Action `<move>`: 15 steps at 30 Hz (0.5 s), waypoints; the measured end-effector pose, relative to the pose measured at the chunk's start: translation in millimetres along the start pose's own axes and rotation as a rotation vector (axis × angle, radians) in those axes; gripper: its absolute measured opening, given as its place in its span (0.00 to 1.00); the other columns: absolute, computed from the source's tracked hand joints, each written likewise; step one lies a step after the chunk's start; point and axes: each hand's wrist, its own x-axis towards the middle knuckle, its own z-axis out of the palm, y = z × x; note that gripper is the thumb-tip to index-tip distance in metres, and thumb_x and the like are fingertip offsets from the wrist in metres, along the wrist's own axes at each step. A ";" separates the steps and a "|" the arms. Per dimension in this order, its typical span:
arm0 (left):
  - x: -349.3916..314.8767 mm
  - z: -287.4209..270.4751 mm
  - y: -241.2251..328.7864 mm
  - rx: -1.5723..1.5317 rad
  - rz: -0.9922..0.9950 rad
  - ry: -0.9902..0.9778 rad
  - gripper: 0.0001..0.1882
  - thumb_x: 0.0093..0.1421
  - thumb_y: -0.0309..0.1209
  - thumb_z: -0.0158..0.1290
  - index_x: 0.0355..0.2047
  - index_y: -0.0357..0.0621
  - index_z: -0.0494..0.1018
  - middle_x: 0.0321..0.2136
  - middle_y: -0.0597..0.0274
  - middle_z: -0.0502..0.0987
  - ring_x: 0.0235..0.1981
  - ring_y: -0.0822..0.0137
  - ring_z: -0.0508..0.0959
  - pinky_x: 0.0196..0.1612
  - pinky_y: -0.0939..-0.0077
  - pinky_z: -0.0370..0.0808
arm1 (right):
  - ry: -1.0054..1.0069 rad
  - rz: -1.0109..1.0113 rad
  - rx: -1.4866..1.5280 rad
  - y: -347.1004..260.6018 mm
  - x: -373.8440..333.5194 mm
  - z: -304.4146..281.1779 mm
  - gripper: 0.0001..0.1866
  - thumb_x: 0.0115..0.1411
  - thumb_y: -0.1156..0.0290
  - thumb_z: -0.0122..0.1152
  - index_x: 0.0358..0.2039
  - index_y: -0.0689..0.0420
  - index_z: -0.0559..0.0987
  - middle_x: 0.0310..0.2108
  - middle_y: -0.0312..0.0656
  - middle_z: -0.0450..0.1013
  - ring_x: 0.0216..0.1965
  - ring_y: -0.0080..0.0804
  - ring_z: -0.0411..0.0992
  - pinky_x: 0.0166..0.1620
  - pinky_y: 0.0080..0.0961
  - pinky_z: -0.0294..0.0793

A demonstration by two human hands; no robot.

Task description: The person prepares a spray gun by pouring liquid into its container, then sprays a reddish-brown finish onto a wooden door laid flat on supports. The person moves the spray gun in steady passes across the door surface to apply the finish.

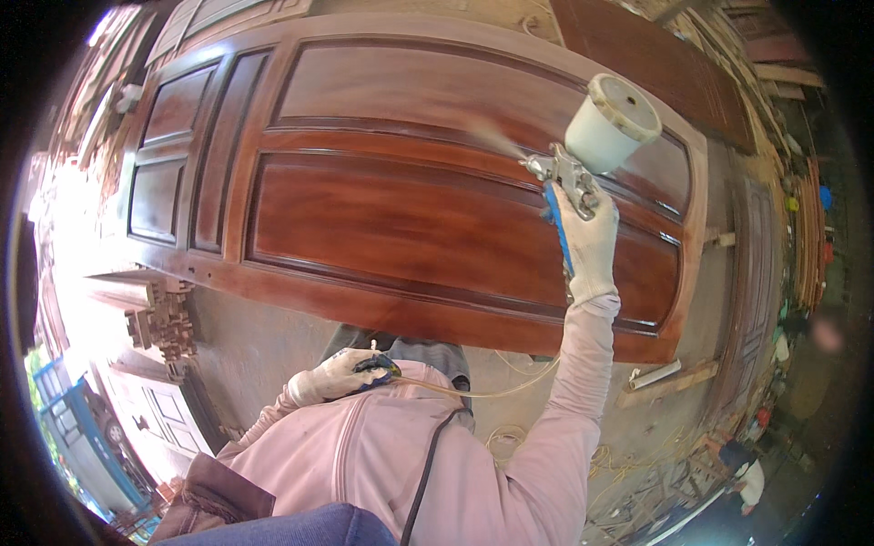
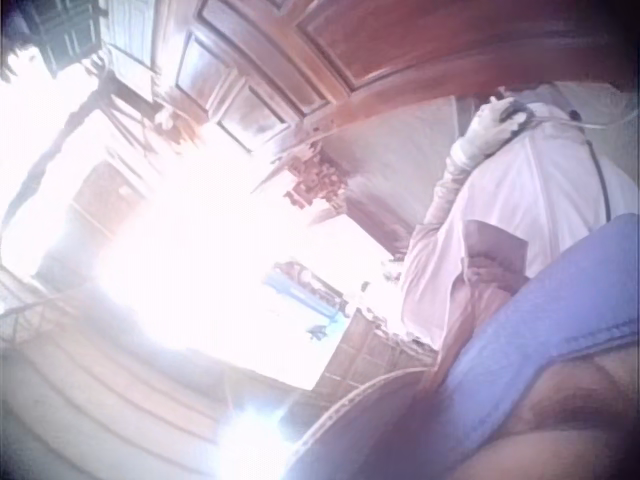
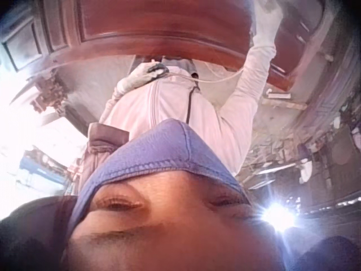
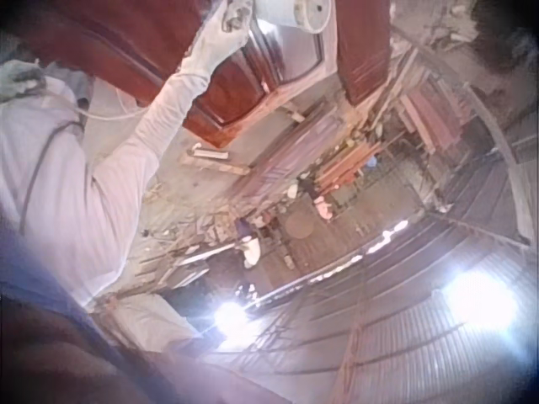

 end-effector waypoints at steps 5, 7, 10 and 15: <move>-44.7 -42.5 -23.1 -0.090 0.050 0.028 0.16 0.64 0.38 0.54 0.46 0.39 0.76 0.40 0.51 0.81 0.42 0.57 0.79 0.47 0.67 0.73 | -0.192 -0.069 -0.036 -40.7 3.4 112.6 0.14 0.59 0.73 0.65 0.45 0.63 0.80 0.30 0.36 0.79 0.25 0.19 0.75 0.29 0.18 0.74; -58.4 -57.9 -32.9 -0.109 0.051 0.024 0.16 0.64 0.37 0.53 0.46 0.39 0.76 0.40 0.51 0.81 0.41 0.57 0.79 0.47 0.67 0.73 | -0.286 -0.067 -0.040 -55.2 4.3 154.2 0.14 0.59 0.73 0.64 0.45 0.62 0.81 0.30 0.36 0.79 0.25 0.19 0.75 0.28 0.17 0.74; -72.8 -76.5 -42.3 -0.123 0.073 0.032 0.15 0.63 0.35 0.53 0.46 0.40 0.76 0.40 0.52 0.80 0.42 0.57 0.79 0.48 0.67 0.72 | -0.356 -0.061 0.102 -74.5 2.7 213.0 0.12 0.60 0.73 0.63 0.44 0.63 0.80 0.29 0.37 0.79 0.24 0.19 0.75 0.27 0.17 0.73; -79.6 -80.9 -55.3 -0.124 0.123 0.042 0.15 0.63 0.35 0.53 0.46 0.40 0.76 0.41 0.51 0.80 0.43 0.56 0.78 0.49 0.67 0.72 | -0.430 -0.072 0.300 -71.1 25.2 269.2 0.12 0.60 0.74 0.62 0.44 0.63 0.80 0.30 0.38 0.79 0.23 0.20 0.74 0.26 0.18 0.73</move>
